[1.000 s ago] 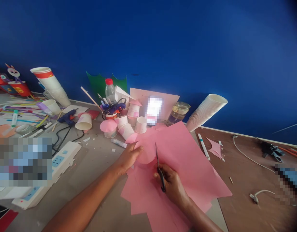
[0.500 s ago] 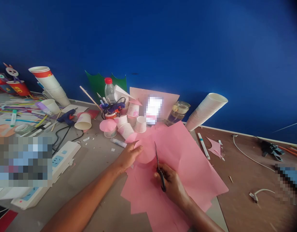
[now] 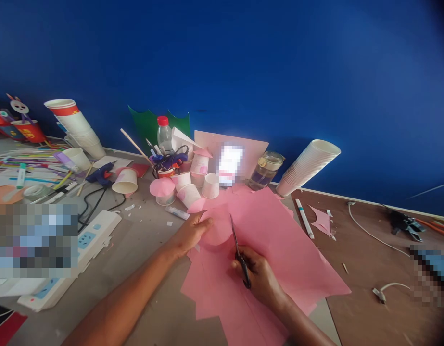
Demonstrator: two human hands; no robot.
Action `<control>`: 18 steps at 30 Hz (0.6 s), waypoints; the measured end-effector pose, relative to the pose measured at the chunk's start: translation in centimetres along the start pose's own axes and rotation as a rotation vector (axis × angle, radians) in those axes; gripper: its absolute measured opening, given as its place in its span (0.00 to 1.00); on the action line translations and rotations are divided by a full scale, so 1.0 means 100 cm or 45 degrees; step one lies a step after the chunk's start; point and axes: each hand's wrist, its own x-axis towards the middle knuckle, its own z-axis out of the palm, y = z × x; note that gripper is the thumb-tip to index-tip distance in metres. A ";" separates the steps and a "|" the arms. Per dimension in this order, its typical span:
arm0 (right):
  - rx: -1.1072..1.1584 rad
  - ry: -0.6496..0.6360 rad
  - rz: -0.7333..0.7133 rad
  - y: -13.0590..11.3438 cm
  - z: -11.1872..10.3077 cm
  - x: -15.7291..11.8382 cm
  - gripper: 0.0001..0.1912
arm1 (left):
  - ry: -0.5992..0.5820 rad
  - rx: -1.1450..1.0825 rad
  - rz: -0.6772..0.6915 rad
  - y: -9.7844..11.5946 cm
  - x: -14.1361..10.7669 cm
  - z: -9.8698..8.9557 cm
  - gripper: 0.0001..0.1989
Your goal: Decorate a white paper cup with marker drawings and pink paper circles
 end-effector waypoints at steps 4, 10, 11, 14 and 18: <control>-0.042 -0.024 -0.004 -0.003 -0.003 -0.001 0.19 | -0.013 0.027 0.011 0.007 -0.002 -0.002 0.13; -0.104 -0.077 -0.053 0.001 -0.005 -0.001 0.18 | -0.111 0.035 0.016 0.010 -0.003 -0.003 0.14; -0.110 -0.081 -0.056 0.002 -0.006 -0.001 0.18 | -0.115 0.051 0.022 0.010 -0.003 -0.004 0.14; -0.125 -0.083 -0.066 0.004 -0.006 -0.002 0.18 | -0.134 0.091 0.037 0.010 -0.002 -0.004 0.15; -0.144 -0.086 -0.081 0.003 -0.007 -0.003 0.17 | -0.154 0.099 0.029 0.011 -0.002 -0.005 0.15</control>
